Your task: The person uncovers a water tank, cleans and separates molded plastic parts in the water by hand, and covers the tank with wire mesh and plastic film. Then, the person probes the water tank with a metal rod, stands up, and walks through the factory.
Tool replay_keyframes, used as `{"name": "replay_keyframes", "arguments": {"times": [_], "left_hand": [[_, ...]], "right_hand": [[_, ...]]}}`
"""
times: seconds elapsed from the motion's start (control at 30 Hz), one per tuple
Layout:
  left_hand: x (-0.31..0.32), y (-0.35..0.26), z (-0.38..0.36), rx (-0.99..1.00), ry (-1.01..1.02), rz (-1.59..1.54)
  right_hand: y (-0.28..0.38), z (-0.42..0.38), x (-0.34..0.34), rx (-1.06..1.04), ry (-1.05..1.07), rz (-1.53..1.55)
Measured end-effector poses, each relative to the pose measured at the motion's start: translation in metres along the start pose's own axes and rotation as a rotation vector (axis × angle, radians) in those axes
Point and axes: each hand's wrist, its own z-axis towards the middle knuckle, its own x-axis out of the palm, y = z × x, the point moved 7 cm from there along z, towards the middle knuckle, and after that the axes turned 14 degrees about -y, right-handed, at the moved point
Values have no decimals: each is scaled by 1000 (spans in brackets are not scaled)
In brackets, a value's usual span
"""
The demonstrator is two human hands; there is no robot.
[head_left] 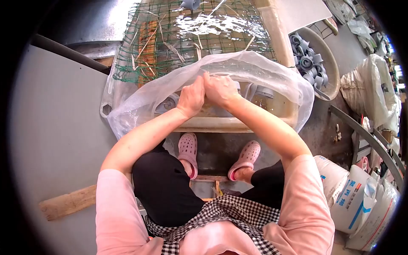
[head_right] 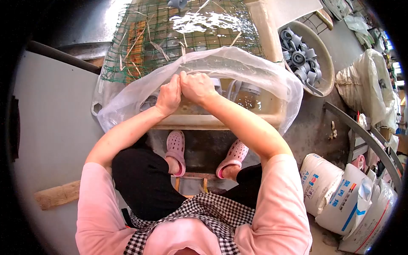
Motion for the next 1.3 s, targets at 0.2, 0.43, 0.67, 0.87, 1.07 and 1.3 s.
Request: {"name": "replay_keyframes", "arguments": {"times": [0.2,0.43,0.67,0.87,1.07,1.3], "left_hand": [[-21,-8,13,-62,-174,-136],[-42,53,3,-498,-160,-166],[-45,46,5,-411,-178,-165],[-43,41,3,-376,-108,-119],[-45,35,6,-257,-143,-80],[-36,38,4,-276,-73,-81]], "right_hand": [[5,4,-14,-70,-40,20],[-5,4,-27,-40,-117,171],[-2,8,-37,-36,-117,184],[0,7,-45,-85,-231,255],[-15,-2,-46,-60,-317,266],[-29,-4,-54,43,-335,295]]}}
